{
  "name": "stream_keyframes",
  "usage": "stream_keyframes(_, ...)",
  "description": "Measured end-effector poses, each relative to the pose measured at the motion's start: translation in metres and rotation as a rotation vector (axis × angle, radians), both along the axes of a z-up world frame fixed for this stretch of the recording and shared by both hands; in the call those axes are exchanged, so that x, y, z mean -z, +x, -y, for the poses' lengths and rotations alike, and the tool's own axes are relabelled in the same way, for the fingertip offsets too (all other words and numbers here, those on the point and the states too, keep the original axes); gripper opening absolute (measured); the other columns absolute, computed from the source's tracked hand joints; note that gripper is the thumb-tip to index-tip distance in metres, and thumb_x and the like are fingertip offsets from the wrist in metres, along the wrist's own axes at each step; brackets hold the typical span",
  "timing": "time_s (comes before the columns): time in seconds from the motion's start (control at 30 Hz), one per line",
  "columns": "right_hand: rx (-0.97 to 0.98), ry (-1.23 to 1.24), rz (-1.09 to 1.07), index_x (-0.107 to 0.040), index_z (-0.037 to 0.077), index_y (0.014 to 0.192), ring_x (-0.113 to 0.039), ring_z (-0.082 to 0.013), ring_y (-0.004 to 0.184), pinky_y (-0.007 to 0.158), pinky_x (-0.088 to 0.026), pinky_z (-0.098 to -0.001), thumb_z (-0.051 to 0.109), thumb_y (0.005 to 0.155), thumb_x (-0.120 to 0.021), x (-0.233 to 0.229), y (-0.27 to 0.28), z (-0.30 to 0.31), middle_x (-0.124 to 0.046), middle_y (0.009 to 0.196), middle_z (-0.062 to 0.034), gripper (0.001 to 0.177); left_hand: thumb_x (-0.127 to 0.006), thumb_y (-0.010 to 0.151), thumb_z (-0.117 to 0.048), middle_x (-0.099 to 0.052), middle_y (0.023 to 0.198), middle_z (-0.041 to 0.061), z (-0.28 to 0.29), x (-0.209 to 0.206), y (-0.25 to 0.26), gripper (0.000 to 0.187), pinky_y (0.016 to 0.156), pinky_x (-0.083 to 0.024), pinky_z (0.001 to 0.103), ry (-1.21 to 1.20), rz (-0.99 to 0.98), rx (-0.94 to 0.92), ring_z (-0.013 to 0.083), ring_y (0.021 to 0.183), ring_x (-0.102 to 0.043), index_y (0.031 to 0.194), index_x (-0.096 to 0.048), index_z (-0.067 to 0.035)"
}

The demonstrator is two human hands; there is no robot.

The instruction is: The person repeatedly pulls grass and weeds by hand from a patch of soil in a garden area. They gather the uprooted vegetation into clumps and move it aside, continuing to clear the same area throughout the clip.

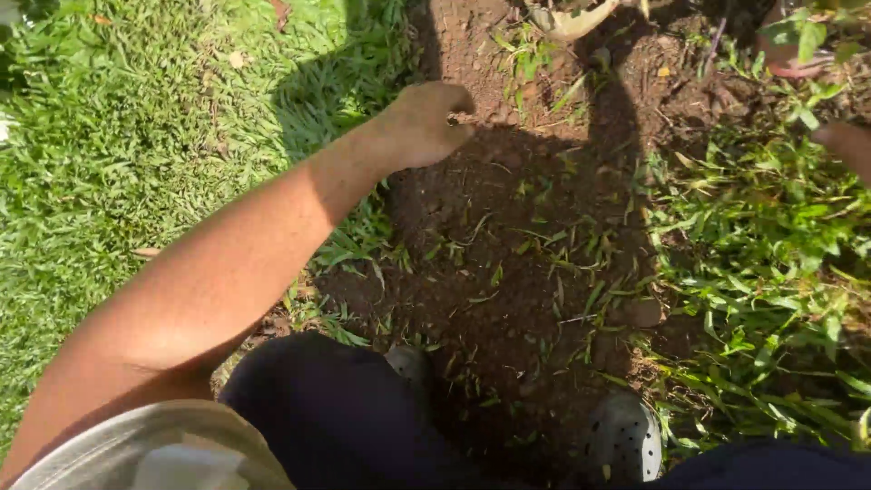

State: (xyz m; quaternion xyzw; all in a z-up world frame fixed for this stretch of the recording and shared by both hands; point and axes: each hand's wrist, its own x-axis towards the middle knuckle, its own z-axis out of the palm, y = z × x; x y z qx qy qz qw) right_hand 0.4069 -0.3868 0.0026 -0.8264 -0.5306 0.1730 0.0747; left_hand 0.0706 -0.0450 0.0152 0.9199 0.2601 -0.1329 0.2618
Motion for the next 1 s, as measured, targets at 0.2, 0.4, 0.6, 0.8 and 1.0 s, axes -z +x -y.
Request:
stream_keyframes(0.2,-0.445,-0.278,0.027,-0.044,0.014,0.154,-0.047,-0.0328,0.146,0.116,-0.047,-0.0412,0.054,0.083,-0.078,0.065,-0.210,-0.167,-0.053,0.150,-0.0130,0.089,-0.069,0.094,-0.044,-0.064,0.123,0.014,-0.065,0.151,-0.235,0.049,0.096,-0.057,0.058,0.094,-0.190,-0.411,0.0396,0.118,-0.065,0.132,-0.061,-0.013)
stream_keyframes(0.4,-0.697,0.036,-0.016,-0.035,0.003,0.159,-0.041,-0.0389,0.145,0.121,-0.036,-0.0450,0.067,0.074,-0.083,0.218,-0.341,-0.281,-0.045,0.152,-0.0206,0.117,-0.076,0.076,-0.077,-0.041,0.145,0.027,-0.022,0.186,-0.310,0.119,0.098,-0.054,0.059,0.359,-0.211,-0.440,0.0463,0.130,-0.049,0.158,-0.026,-0.007)
stream_keyframes(0.6,-0.571,0.032,0.033,-0.028,-0.007,0.156,-0.030,-0.0490,0.144,0.125,-0.024,-0.0548,0.073,0.065,-0.088,0.258,-0.442,-0.339,-0.035,0.151,-0.0332,0.136,-0.085,0.078,-0.045,-0.044,0.112,0.013,-0.066,0.288,-0.311,0.076,0.081,-0.054,0.045,0.354,0.149,-0.550,0.0366,0.103,-0.052,0.134,-0.048,-0.009)
stream_keyframes(0.8,-0.378,0.101,-0.018,-0.047,0.004,0.145,-0.035,-0.0525,0.136,0.113,-0.037,-0.0644,0.038,0.058,-0.098,0.322,-0.477,-0.357,-0.038,0.148,-0.0312,0.106,-0.055,0.102,-0.045,-0.044,0.093,0.002,-0.089,0.316,-0.306,0.030,0.071,-0.039,0.041,0.228,0.350,-0.591,0.0276,0.090,-0.048,0.100,-0.053,-0.015)
stream_keyframes(1.0,-0.365,0.273,0.084,-0.059,0.014,0.134,-0.055,-0.0343,0.116,0.106,-0.039,-0.0565,0.010,0.059,-0.077,0.349,-0.481,-0.359,-0.058,0.137,-0.0103,0.077,-0.040,0.110,-0.045,-0.046,0.091,0.001,-0.094,0.329,-0.302,0.035,0.075,-0.028,0.038,0.107,0.358,-0.655,0.0245,0.091,-0.044,0.094,-0.053,-0.017)
